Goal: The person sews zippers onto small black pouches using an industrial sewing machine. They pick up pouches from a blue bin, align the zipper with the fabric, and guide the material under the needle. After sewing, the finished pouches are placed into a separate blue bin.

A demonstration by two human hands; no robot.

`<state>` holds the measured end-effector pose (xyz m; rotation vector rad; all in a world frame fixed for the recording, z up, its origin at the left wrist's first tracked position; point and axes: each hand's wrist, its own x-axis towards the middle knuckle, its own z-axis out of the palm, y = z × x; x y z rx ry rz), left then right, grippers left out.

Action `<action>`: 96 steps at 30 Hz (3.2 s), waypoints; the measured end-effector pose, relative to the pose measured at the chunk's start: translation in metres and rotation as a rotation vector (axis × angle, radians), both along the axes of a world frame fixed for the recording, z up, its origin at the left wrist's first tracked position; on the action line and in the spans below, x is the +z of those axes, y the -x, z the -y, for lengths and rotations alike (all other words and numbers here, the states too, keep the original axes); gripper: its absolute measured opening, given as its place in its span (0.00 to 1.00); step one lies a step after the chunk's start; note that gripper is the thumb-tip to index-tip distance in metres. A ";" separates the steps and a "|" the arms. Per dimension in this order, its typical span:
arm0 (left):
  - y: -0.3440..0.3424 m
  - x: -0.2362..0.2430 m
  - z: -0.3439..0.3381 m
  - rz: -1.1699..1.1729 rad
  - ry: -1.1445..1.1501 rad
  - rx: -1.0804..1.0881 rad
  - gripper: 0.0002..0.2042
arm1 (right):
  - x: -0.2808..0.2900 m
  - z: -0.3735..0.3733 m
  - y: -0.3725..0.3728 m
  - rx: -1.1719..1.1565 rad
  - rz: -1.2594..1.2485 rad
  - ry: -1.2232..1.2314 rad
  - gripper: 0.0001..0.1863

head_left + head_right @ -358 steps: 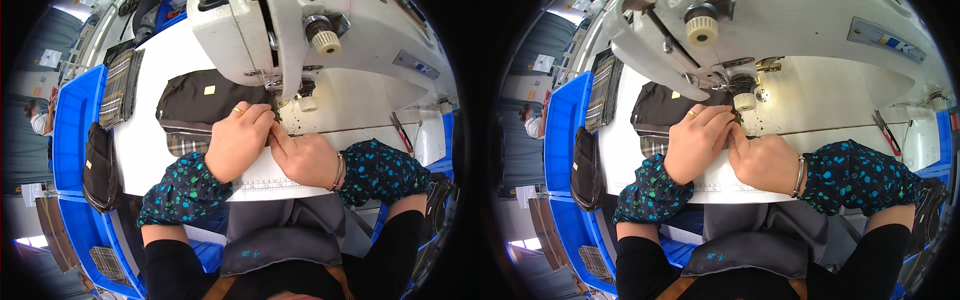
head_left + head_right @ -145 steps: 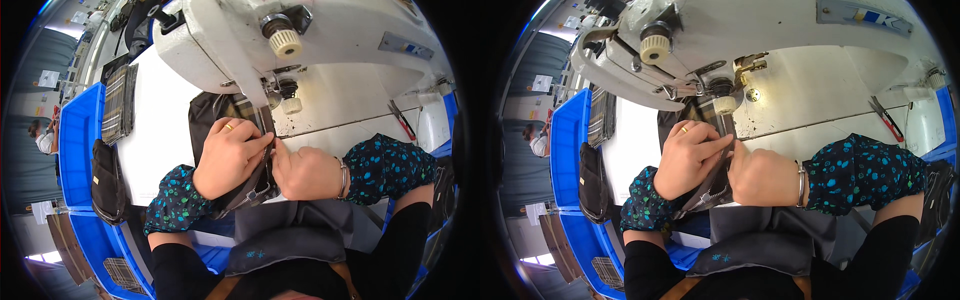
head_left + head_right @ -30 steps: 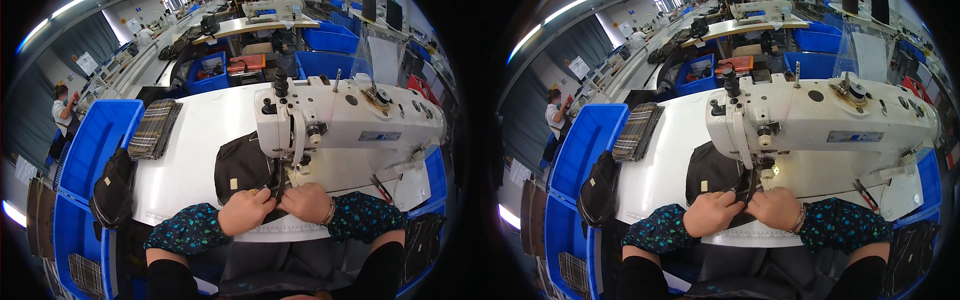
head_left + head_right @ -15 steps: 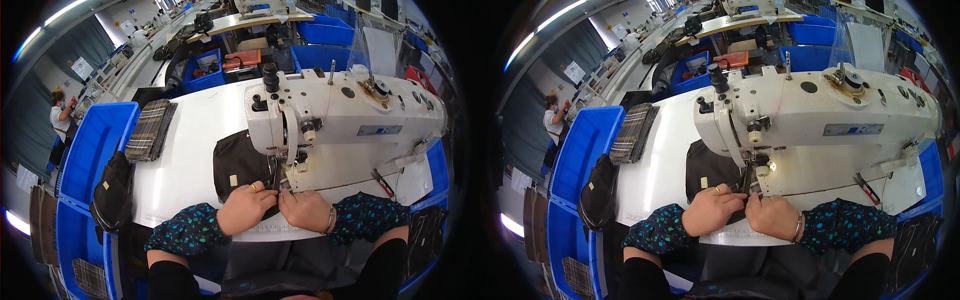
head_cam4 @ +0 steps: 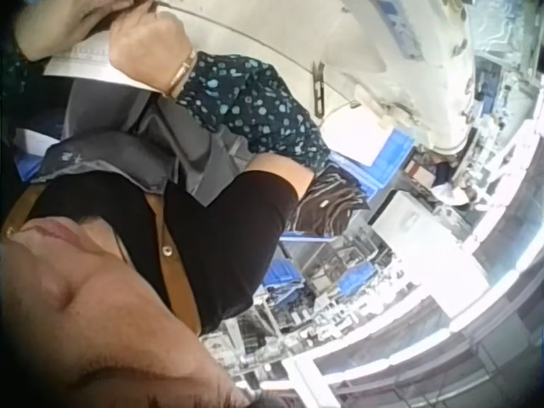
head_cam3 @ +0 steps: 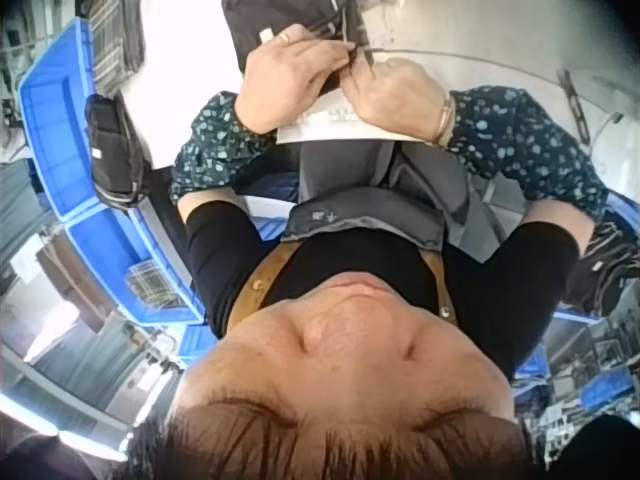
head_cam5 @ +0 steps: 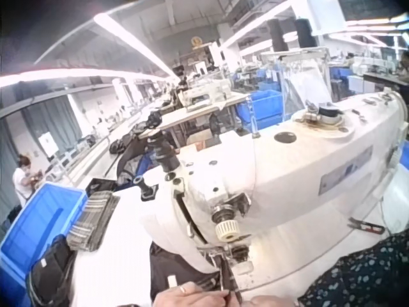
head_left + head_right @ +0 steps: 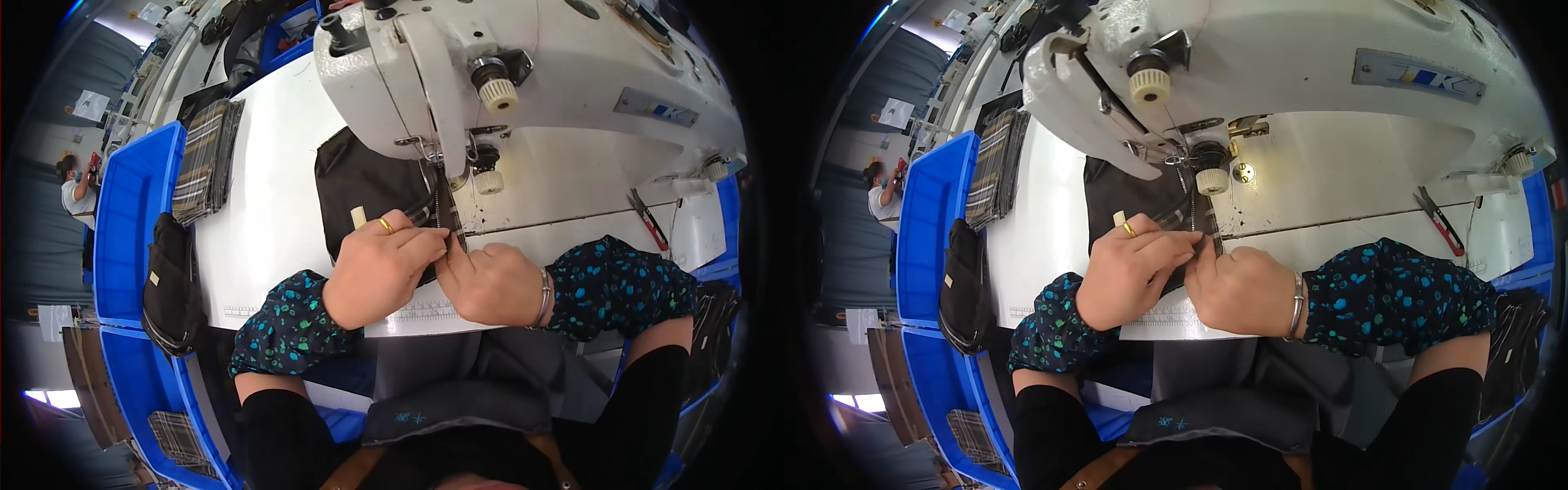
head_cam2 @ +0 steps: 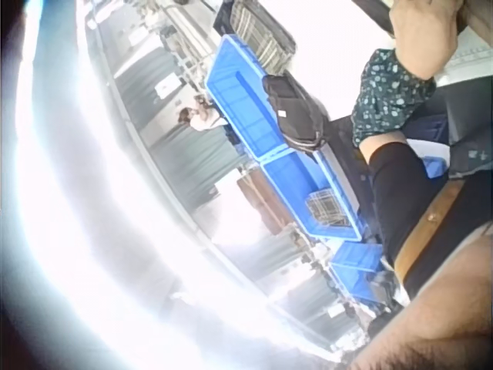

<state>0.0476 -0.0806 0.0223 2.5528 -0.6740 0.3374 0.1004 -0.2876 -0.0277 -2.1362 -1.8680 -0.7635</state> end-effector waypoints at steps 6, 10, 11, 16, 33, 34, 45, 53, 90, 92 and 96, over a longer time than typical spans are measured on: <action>-0.002 -0.001 -0.002 0.063 -0.119 -0.040 0.09 | 0.003 -0.003 0.002 0.010 -0.090 0.067 0.17; -0.004 -0.010 -0.008 0.149 -0.249 -0.131 0.10 | 0.016 0.006 0.011 0.015 -0.179 0.085 0.18; -0.003 -0.012 -0.010 0.138 -0.255 -0.133 0.10 | 0.016 0.008 0.015 0.014 -0.190 0.088 0.19; -0.002 -0.009 -0.006 0.109 -0.298 -0.121 0.09 | 0.016 0.010 0.021 0.027 -0.255 0.099 0.19; -0.008 -0.015 -0.005 0.111 -0.205 -0.115 0.09 | 0.011 0.008 0.018 0.053 -0.229 0.068 0.19; -0.011 -0.014 -0.005 0.129 -0.202 -0.108 0.09 | 0.009 0.007 0.017 0.053 -0.225 0.059 0.19; -0.049 -0.024 -0.025 0.215 -0.254 -0.048 0.11 | -0.004 -0.012 -0.016 -0.085 -0.222 0.002 0.20; -0.033 -0.021 -0.006 0.289 -0.294 0.196 0.13 | -0.004 -0.013 -0.021 -0.117 -0.274 0.033 0.22; -0.036 -0.009 -0.004 0.038 -0.257 0.197 0.18 | -0.004 -0.013 -0.038 -0.116 -0.246 0.042 0.12; -0.037 -0.004 -0.002 0.010 -0.255 0.203 0.19 | -0.003 -0.013 -0.039 -0.119 -0.225 0.032 0.12; -0.036 -0.002 -0.013 -0.075 -0.186 0.175 0.25 | -0.003 -0.014 -0.037 -0.118 -0.219 -0.018 0.10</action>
